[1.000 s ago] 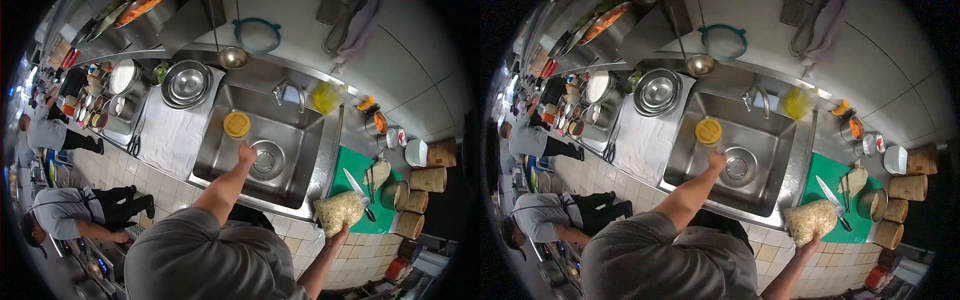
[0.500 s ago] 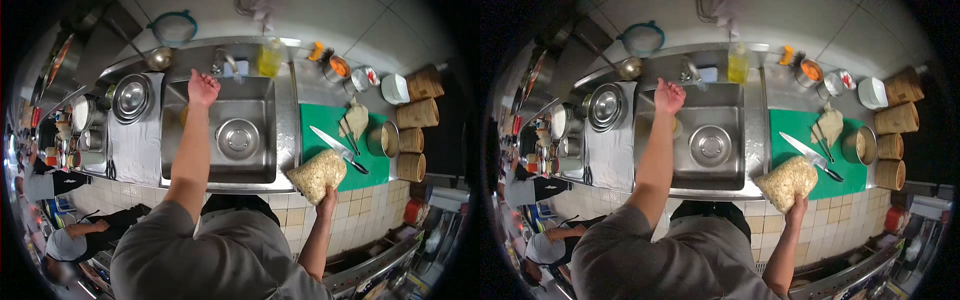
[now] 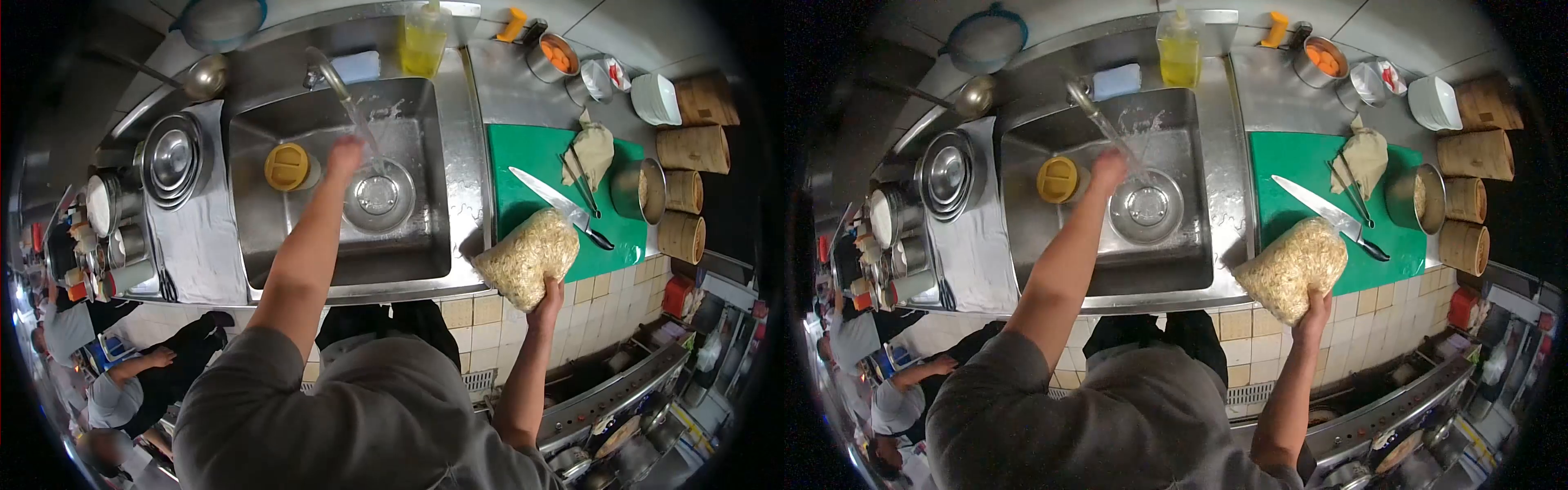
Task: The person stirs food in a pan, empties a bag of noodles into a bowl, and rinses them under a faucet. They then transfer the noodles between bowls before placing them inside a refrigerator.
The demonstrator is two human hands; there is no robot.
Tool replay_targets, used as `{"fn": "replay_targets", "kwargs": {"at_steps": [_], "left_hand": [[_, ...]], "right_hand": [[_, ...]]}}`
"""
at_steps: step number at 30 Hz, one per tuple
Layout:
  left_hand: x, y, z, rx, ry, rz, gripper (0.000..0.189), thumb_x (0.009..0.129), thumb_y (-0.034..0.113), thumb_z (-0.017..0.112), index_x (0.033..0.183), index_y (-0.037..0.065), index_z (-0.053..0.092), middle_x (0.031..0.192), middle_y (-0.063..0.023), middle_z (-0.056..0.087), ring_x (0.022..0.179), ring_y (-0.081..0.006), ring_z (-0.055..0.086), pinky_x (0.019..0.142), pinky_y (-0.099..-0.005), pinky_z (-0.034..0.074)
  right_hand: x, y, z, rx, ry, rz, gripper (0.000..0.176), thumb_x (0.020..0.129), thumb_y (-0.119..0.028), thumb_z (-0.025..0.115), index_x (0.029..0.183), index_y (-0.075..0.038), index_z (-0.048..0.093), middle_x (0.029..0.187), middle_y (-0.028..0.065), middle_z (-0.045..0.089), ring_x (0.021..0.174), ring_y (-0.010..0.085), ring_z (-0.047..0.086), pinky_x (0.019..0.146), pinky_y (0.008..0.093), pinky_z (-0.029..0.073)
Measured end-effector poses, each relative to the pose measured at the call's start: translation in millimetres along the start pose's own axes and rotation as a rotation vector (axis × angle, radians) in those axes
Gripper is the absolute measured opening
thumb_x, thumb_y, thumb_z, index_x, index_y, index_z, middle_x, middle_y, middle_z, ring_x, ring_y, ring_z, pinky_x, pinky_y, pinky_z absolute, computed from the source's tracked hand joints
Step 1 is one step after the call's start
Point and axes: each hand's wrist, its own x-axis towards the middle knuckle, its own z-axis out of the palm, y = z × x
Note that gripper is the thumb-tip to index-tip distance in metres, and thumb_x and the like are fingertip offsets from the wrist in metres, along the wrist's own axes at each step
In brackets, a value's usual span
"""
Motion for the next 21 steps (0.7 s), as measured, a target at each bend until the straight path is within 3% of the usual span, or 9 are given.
{"fn": "replay_targets", "kwargs": {"at_steps": [1, 3, 6, 10, 13, 14, 15, 19, 21], "left_hand": [[-9, -48, -6, 0.761, 0.253, 0.087, 0.06, 0.092, 0.04, 0.065, 0.133, -0.003, 0.057, 0.129, -0.0226, 0.063, 0.114, -0.0314, 0.064, 0.093, -0.0418, 0.052], [22, -209, -37, 0.877, 0.082, -0.372, 0.072, 0.088, 0.046, 0.067, 0.14, 0.0, 0.052, 0.117, -0.0242, 0.069, 0.102, -0.0334, 0.069, 0.093, -0.0423, 0.053], [-51, -215, -9, -0.168, 0.075, -0.61, 0.055, 0.09, 0.026, 0.066, 0.137, 0.001, 0.051, 0.123, -0.0185, 0.063, 0.107, -0.0317, 0.064, 0.092, -0.0476, 0.053], [-38, -179, 29, -0.412, 0.008, -0.634, 0.043, 0.086, 0.005, 0.065, 0.128, 0.01, 0.058, 0.113, -0.013, 0.065, 0.101, -0.0321, 0.064, 0.081, -0.0521, 0.056], [11, -202, 36, -0.587, -0.127, -0.539, 0.039, 0.085, 0.002, 0.064, 0.123, 0.004, 0.056, 0.109, -0.0142, 0.064, 0.093, -0.0315, 0.064, 0.076, -0.0479, 0.055], [-18, -120, 39, -0.662, -0.069, -0.382, 0.037, 0.086, 0.004, 0.065, 0.121, 0.003, 0.057, 0.105, -0.0124, 0.064, 0.085, -0.0297, 0.064, 0.071, -0.0457, 0.053], [37, -186, 33, -0.788, -0.108, -0.28, 0.035, 0.086, 0.004, 0.065, 0.12, 0.003, 0.06, 0.101, -0.011, 0.065, 0.08, -0.0269, 0.062, 0.07, -0.0429, 0.051], [8, -6, -11, -0.002, 0.148, 0.146, 0.012, 0.088, 0.006, 0.064, 0.099, 0.005, 0.063, 0.086, -0.005, 0.063, 0.079, -0.0191, 0.059, 0.072, -0.0402, 0.049], [36, -5, -33, 0.306, 0.027, 0.548, 0.005, 0.086, 0.006, 0.063, 0.088, 0.003, 0.059, 0.079, -0.0113, 0.063, 0.077, -0.0261, 0.062, 0.069, -0.044, 0.047]], "right_hand": [[0, 1, 2, 0.01, 0.014, -0.009, 0.059, 0.092, -0.014, 0.054, 0.148, 0.001, 0.037, 0.137, 0.0177, 0.054, 0.119, 0.0288, 0.059, 0.099, 0.0402, 0.049], [-3, 3, 4, 0.025, 0.051, -0.031, 0.059, 0.092, -0.014, 0.053, 0.147, 0.001, 0.038, 0.137, 0.0177, 0.054, 0.118, 0.0288, 0.059, 0.099, 0.0401, 0.05], [-3, 2, 9, 0.015, 0.084, -0.059, 0.06, 0.092, -0.015, 0.053, 0.147, 0.002, 0.037, 0.137, 0.0183, 0.054, 0.118, 0.0293, 0.06, 0.099, 0.0401, 0.05], [-6, 5, 8, 0.025, 0.067, -0.047, 0.061, 0.093, -0.015, 0.054, 0.148, 0.003, 0.036, 0.139, 0.0186, 0.053, 0.121, 0.0296, 0.058, 0.101, 0.0406, 0.049], [-3, 5, 8, 0.027, 0.054, -0.061, 0.06, 0.094, -0.016, 0.054, 0.148, 0.003, 0.036, 0.138, 0.0187, 0.054, 0.12, 0.0296, 0.059, 0.101, 0.0406, 0.049], [-3, 6, 8, 0.025, 0.058, -0.067, 0.059, 0.094, -0.015, 0.054, 0.147, 0.003, 0.037, 0.137, 0.0188, 0.054, 0.12, 0.0298, 0.059, 0.101, 0.0405, 0.049], [-5, 6, 7, 0.022, 0.066, -0.071, 0.058, 0.094, -0.015, 0.054, 0.147, 0.003, 0.037, 0.137, 0.0188, 0.055, 0.119, 0.03, 0.059, 0.101, 0.0404, 0.049], [-11, -5, 12, -0.027, 0.047, -0.03, 0.053, 0.095, -0.009, 0.053, 0.144, 0.004, 0.039, 0.136, 0.0184, 0.056, 0.119, 0.0287, 0.059, 0.102, 0.0403, 0.049], [-11, -4, 10, -0.042, 0.101, -0.041, 0.051, 0.094, -0.007, 0.053, 0.142, 0.005, 0.04, 0.132, 0.0185, 0.058, 0.118, 0.0271, 0.06, 0.1, 0.0398, 0.049]]}}
